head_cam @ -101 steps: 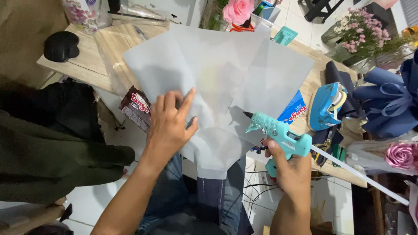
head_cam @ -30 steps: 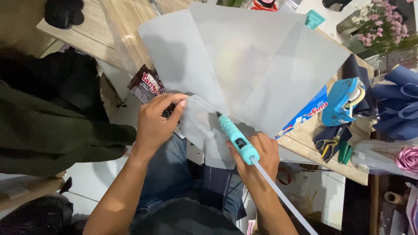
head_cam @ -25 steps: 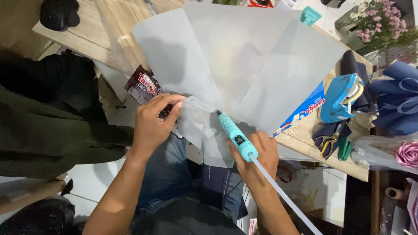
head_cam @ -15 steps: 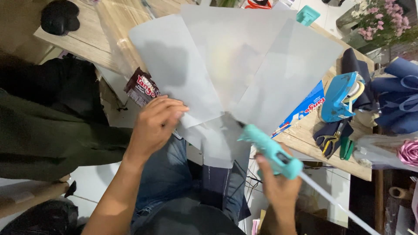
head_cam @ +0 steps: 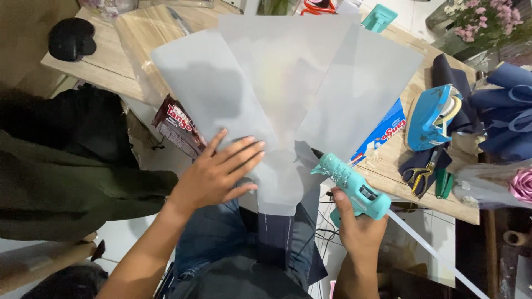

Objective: The person cuts a sheet of translucent paper using scissors, then folds and glues it around a stack of snack packets using a hot glue gun. The person repeats the process with another sheet of paper, folding and securing the edges to create a wrapped package.

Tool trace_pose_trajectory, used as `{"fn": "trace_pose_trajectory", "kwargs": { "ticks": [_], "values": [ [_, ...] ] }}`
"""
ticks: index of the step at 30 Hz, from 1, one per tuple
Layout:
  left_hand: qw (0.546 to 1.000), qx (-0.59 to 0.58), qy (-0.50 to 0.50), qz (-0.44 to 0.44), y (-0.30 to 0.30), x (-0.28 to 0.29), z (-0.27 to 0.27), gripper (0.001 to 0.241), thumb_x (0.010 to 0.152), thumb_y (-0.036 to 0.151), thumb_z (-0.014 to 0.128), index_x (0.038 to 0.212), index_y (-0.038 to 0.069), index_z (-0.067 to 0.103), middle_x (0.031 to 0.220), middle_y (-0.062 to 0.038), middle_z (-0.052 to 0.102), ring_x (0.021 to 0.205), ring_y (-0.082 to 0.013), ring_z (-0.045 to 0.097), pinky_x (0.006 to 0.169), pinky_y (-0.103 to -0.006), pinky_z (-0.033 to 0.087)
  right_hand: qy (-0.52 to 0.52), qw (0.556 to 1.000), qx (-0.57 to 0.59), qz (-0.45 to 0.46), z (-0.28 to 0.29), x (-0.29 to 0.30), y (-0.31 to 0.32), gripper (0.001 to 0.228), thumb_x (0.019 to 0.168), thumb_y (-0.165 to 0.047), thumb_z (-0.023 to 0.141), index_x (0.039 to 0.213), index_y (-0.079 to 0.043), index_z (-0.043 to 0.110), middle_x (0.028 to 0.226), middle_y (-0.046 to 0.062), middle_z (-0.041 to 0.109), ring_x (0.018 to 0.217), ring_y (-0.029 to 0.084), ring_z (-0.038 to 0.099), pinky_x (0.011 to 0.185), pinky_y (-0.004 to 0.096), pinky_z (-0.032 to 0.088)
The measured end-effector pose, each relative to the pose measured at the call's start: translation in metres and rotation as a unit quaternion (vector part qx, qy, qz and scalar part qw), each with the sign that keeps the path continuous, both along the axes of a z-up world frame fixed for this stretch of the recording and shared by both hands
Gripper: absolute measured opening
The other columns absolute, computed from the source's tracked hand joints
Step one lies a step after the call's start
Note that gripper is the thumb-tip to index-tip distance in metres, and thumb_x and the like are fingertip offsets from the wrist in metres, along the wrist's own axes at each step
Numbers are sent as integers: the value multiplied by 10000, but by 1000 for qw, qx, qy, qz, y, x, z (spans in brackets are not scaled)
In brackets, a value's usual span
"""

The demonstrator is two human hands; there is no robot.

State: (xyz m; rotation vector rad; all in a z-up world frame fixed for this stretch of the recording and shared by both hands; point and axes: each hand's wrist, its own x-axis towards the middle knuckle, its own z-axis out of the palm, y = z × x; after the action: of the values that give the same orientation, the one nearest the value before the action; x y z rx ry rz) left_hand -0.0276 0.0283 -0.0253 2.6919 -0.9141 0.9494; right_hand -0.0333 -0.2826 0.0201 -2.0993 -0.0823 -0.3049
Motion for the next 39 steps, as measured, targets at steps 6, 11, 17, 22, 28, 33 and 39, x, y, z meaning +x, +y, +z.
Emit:
{"fn": "trace_pose_trajectory", "kwargs": {
  "ticks": [6,11,17,22,28,33,39],
  "values": [
    [988,-154,-2,-20,14,-9,-9,319,1013,340,679,1158,58,710,1185,-89,710,1124,-247,667,1037,-479,463,10,999,32,4,2,6,5,259,948,-214,688,988,31,760,888,104,761,802,206,736,701,348,611],
    [958,-261,-32,110,38,17,32,136,1039,198,632,1008,84,699,1173,-81,674,1103,-299,637,1014,-492,411,25,988,124,87,10,27,18,273,988,-228,638,1050,33,691,911,116,717,798,217,702,714,344,599],
    [927,-278,110,226,81,97,56,607,962,233,602,1504,23,427,1397,-164,569,1344,-354,488,1164,-603,237,40,948,266,172,31,65,69,320,1027,-309,590,1094,-4,658,825,88,642,691,180,605,650,274,477],
    [879,-344,237,229,103,122,57,660,843,184,682,1485,110,548,1246,-136,694,1234,-382,621,1158,-695,192,10,955,258,146,37,94,99,404,1050,-326,577,855,8,692,642,109,610,574,150,551,485,274,426],
    [915,-362,98,147,90,63,72,288,810,-51,793,975,180,747,1011,-3,731,1160,-288,685,1186,-644,269,19,961,237,143,40,86,105,384,1038,-322,611,869,12,696,756,158,692,637,217,638,634,354,521],
    [919,-383,21,94,98,38,40,292,764,-65,831,916,178,774,1040,8,740,1200,-313,671,1162,-519,412,-7,982,90,166,32,70,111,302,979,-332,669,879,-63,766,740,101,720,680,175,633,730,349,546],
    [935,-349,-35,41,90,31,48,105,917,-88,757,942,14,747,1043,-109,730,1110,-318,656,1010,-465,542,-9,974,-11,226,12,51,142,224,952,-320,697,933,-116,607,778,-31,568,722,142,530,644,297,435]
  ]
}}
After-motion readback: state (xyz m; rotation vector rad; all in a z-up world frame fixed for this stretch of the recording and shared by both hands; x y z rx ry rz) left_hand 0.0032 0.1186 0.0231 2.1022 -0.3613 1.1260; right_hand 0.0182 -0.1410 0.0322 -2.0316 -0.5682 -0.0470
